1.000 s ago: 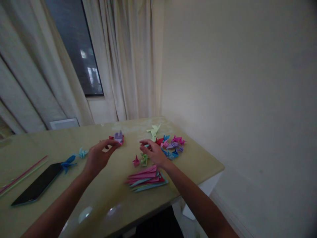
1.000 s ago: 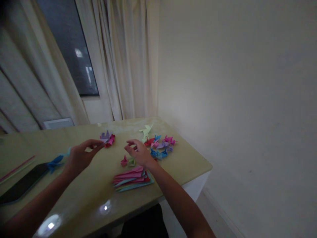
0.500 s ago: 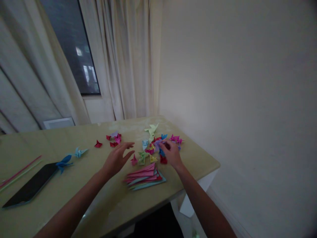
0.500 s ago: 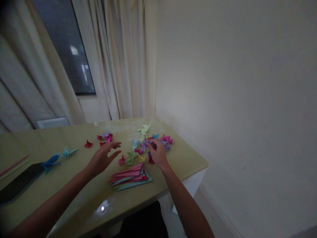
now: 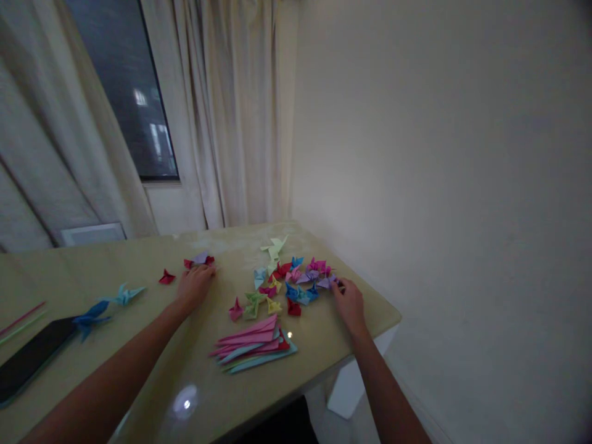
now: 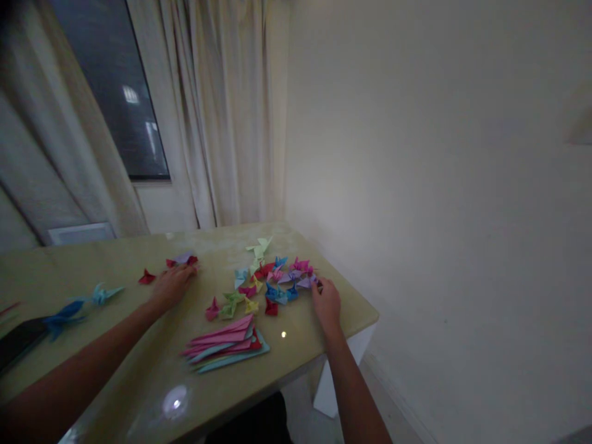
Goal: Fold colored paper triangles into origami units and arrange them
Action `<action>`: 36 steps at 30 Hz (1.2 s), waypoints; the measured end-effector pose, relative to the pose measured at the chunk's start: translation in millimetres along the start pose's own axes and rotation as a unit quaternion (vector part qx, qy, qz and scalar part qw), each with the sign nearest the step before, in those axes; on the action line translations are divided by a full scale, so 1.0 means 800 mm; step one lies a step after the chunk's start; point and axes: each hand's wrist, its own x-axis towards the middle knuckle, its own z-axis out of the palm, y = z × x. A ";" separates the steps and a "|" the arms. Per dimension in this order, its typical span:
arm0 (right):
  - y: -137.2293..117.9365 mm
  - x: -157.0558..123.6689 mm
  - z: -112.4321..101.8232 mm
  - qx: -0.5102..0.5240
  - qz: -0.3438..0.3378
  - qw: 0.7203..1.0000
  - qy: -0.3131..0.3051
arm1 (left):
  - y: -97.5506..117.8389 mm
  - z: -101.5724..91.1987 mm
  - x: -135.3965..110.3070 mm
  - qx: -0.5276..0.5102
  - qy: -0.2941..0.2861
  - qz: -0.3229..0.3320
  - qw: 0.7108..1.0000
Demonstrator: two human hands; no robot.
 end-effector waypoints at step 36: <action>-0.119 -0.048 0.007 0.279 -0.112 0.954 0.010 | 0.025 -0.030 -0.072 -0.029 0.091 -0.038 0.995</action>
